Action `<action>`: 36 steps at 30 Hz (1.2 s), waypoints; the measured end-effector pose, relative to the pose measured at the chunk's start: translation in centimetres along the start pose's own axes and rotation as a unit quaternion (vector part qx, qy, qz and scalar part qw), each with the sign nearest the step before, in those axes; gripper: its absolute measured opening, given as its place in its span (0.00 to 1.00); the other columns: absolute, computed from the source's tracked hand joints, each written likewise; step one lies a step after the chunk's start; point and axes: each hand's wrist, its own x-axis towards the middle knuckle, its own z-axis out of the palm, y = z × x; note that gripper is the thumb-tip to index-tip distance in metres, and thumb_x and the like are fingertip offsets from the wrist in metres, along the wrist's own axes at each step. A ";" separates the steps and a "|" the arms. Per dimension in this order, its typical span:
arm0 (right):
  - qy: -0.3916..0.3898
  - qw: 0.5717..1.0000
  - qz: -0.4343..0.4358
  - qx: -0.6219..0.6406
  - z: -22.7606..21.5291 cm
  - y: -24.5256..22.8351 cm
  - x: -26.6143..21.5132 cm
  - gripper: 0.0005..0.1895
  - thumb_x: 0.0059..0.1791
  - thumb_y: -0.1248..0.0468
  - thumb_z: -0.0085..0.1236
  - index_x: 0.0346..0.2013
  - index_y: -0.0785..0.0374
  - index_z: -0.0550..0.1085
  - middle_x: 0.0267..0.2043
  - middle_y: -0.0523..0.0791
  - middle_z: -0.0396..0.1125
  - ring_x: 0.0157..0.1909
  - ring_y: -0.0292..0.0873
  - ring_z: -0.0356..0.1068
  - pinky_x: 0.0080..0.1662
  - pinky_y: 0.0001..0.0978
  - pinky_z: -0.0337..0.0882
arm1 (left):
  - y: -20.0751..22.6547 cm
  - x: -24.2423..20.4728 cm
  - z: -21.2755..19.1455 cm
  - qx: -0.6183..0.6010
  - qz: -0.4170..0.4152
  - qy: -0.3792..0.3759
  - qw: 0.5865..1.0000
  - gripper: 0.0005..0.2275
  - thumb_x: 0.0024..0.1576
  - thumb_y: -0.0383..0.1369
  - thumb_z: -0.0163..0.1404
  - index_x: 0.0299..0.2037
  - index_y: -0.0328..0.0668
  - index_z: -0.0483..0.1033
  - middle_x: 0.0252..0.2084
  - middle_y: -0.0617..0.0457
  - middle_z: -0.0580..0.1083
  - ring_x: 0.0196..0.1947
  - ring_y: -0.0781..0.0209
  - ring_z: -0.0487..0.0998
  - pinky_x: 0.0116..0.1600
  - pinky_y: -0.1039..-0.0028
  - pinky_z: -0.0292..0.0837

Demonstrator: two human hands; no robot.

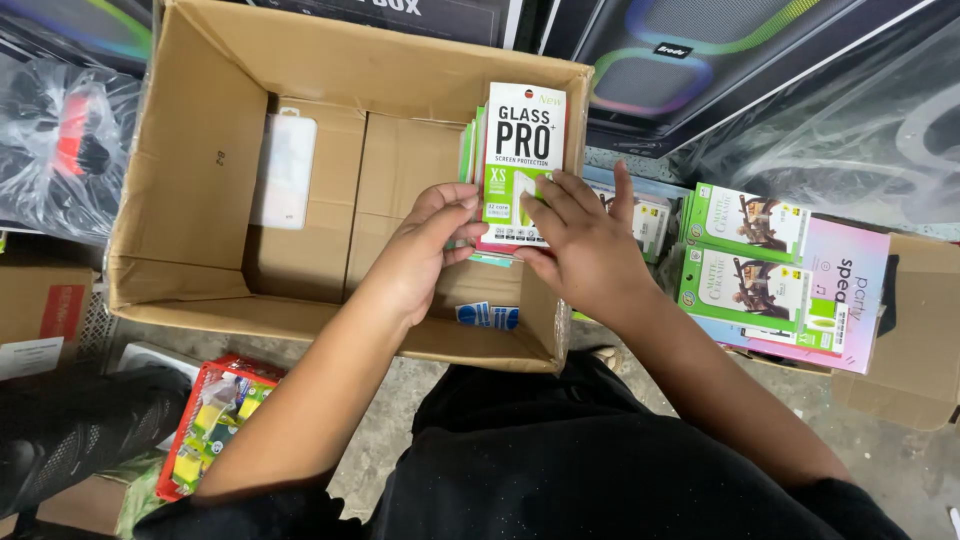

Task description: Organizing and inspecting screen protector packages within a cardboard box.

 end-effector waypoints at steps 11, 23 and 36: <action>0.037 0.999 -0.008 0.010 -0.5 -0.2 0.0 0.30 0.46 0.51 0.64 0.60 0.62 0.73 0.63 0.49 0.66 0.69 0.51 0.60 0.70 0.72 0.36 | -1.2 2.4 -0.1 -0.087 -0.012 -0.010 0.996 0.16 0.62 0.37 0.47 0.58 0.39 0.69 0.46 0.54 0.77 0.39 0.67 0.75 0.45 0.74 0.69; 0.105 0.984 0.015 0.144 -2.5 -0.2 -0.5 0.28 0.50 0.59 0.63 0.62 0.66 0.68 0.63 0.55 0.63 0.66 0.57 0.63 0.67 0.55 0.57 | -2.9 2.3 0.1 0.090 0.123 -0.020 0.988 0.07 0.60 0.23 0.52 0.47 0.31 0.76 0.33 0.55 0.78 0.29 0.72 0.75 0.35 0.79 0.73; 0.063 0.715 0.230 0.657 -1.9 1.2 -1.2 0.26 0.55 0.76 0.44 0.69 0.68 0.62 0.48 0.45 0.71 0.50 0.35 0.69 0.55 0.26 0.68 | -2.4 -1.3 2.0 -0.011 0.063 -0.071 0.995 0.09 0.61 0.26 0.52 0.51 0.34 0.75 0.45 0.55 0.80 0.41 0.73 0.77 0.42 0.80 0.72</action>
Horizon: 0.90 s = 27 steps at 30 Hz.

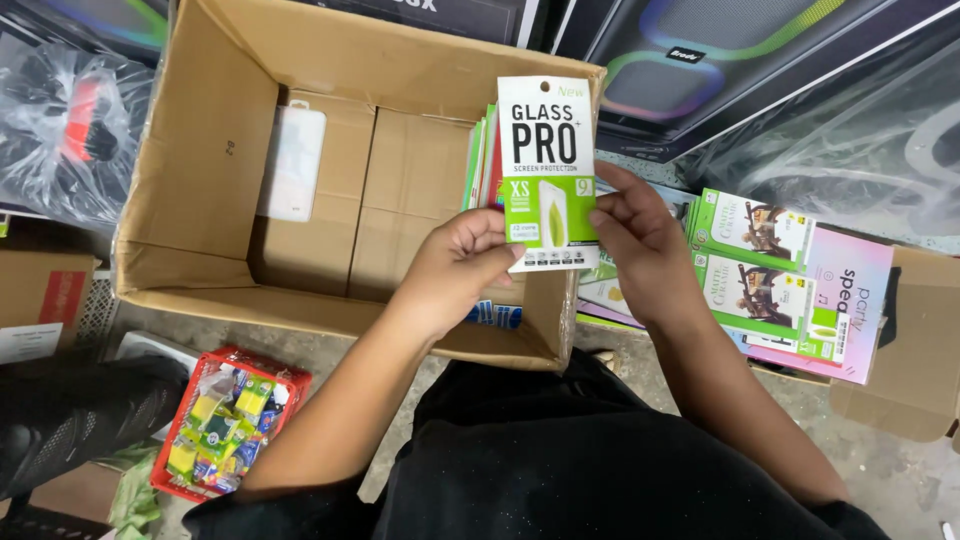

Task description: Organizing and inspecting screen protector packages within a cardboard box.

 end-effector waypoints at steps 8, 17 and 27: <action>-0.025 1.000 -0.004 -0.004 -1.4 -0.2 -1.6 0.26 0.56 0.76 0.46 0.70 0.67 0.64 0.47 0.43 0.70 0.50 0.33 0.69 0.56 0.25 0.67 | 1.6 0.3 0.4 -0.043 -0.024 -0.003 0.999 0.10 0.64 0.29 0.49 0.53 0.34 0.75 0.47 0.49 0.80 0.40 0.64 0.82 0.46 0.74 0.78; -0.021 0.997 -0.033 -0.066 -2.2 -0.5 -3.8 0.22 0.57 0.76 0.46 0.67 0.68 0.68 0.48 0.43 0.70 0.51 0.34 0.68 0.57 0.25 0.67 | 1.9 0.3 1.0 -0.042 0.000 0.001 0.999 0.10 0.64 0.28 0.49 0.52 0.32 0.76 0.46 0.49 0.80 0.42 0.62 0.83 0.43 0.73 0.83; -0.005 0.773 -0.343 -0.533 -1.0 -6.1 -5.5 0.34 0.41 0.56 0.71 0.56 0.69 0.70 0.52 0.51 0.67 0.53 0.52 0.66 0.53 0.43 0.66 | 1.9 0.4 1.2 -0.030 0.011 0.016 0.999 0.10 0.64 0.27 0.49 0.52 0.33 0.75 0.44 0.49 0.81 0.39 0.63 0.84 0.42 0.73 0.83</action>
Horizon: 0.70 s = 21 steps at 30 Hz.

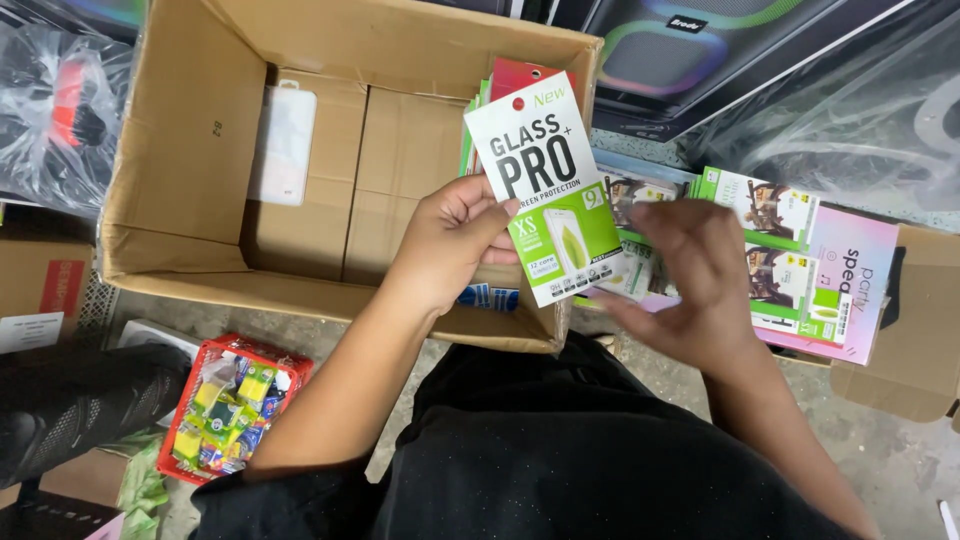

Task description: Organizing and inspecting screen protector packages within a cardboard box.

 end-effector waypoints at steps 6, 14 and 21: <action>-0.039 0.986 -0.070 -0.144 1.3 -0.6 -1.7 0.26 0.41 0.67 0.69 0.55 0.59 0.77 0.56 0.44 0.69 0.56 0.48 0.69 0.56 0.44 0.65 | -0.1 -0.1 1.0 -0.033 -0.009 -0.020 0.999 0.08 0.64 0.29 0.50 0.50 0.34 0.75 0.43 0.49 0.80 0.38 0.63 0.84 0.41 0.74 0.83; 0.053 0.996 0.038 -0.053 0.6 -0.5 -2.1 0.20 0.43 0.75 0.61 0.50 0.63 0.79 0.49 0.47 0.71 0.48 0.49 0.71 0.52 0.39 0.67 | 0.6 -0.7 1.3 -0.006 -0.002 0.015 1.000 0.12 0.65 0.33 0.48 0.56 0.39 0.71 0.51 0.52 0.76 0.44 0.65 0.78 0.50 0.75 0.74; 0.131 0.768 0.403 0.479 0.8 -0.6 -2.7 0.14 0.54 0.75 0.53 0.54 0.69 0.75 0.55 0.48 0.73 0.55 0.38 0.72 0.62 0.32 0.69 | -0.9 -0.3 -1.2 0.002 0.137 0.041 0.990 0.20 0.65 0.28 0.52 0.66 0.36 0.64 0.62 0.50 0.73 0.60 0.65 0.74 0.65 0.76 0.70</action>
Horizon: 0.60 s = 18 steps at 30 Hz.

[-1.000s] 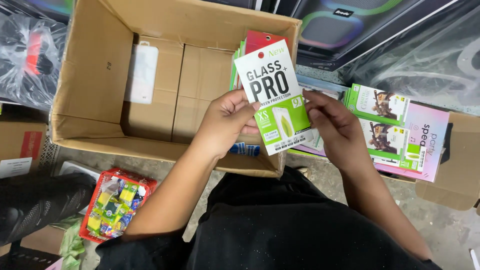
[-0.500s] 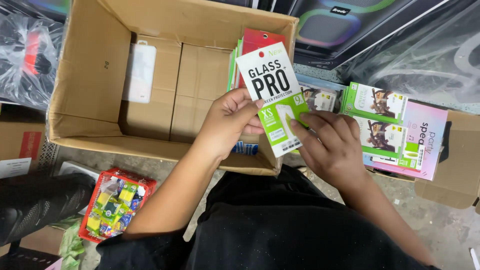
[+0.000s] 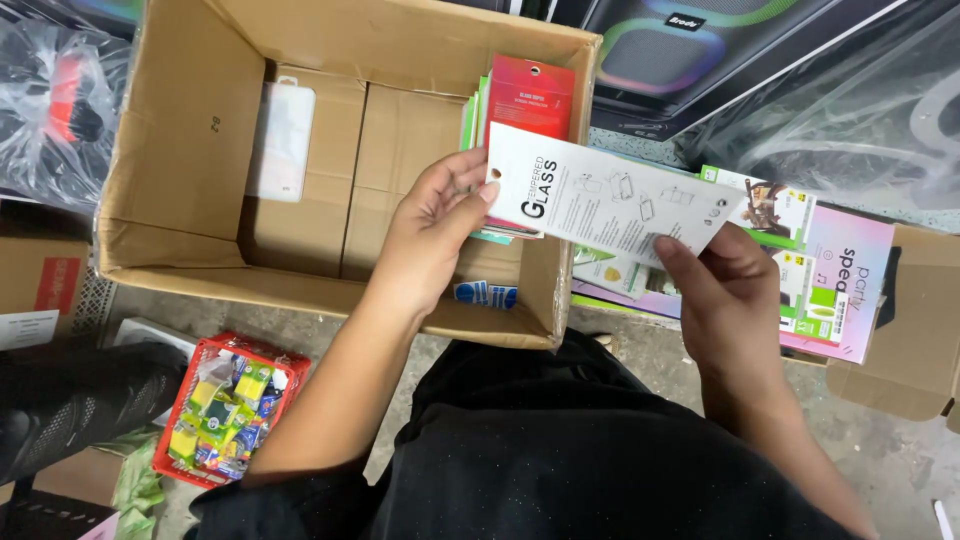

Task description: Organizing and inspecting screen protector packages within a cardboard box.

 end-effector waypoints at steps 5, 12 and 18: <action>-0.018 0.986 0.092 0.135 -1.3 1.6 0.8 0.14 0.54 0.76 0.52 0.53 0.69 0.76 0.56 0.50 0.73 0.59 0.43 0.72 0.64 0.38 0.69 | 1.6 -0.5 0.0 0.021 -0.123 -0.001 0.992 0.14 0.65 0.31 0.50 0.59 0.34 0.73 0.50 0.50 0.79 0.48 0.66 0.79 0.50 0.74 0.77; -0.014 0.977 0.121 0.177 -2.3 3.7 1.1 0.12 0.53 0.77 0.53 0.51 0.67 0.77 0.55 0.49 0.73 0.59 0.44 0.72 0.65 0.41 0.69 | 2.0 -0.6 -0.1 0.010 -0.103 -0.023 0.994 0.11 0.64 0.29 0.50 0.55 0.35 0.75 0.45 0.49 0.81 0.42 0.63 0.84 0.43 0.74 0.82; -0.028 0.976 0.114 0.185 -2.3 3.9 1.1 0.13 0.53 0.77 0.53 0.52 0.68 0.76 0.55 0.49 0.74 0.59 0.44 0.72 0.65 0.41 0.69 | 2.2 -0.5 0.1 0.047 -0.108 -0.001 0.993 0.11 0.64 0.28 0.50 0.54 0.33 0.76 0.43 0.48 0.81 0.38 0.63 0.83 0.40 0.76 0.80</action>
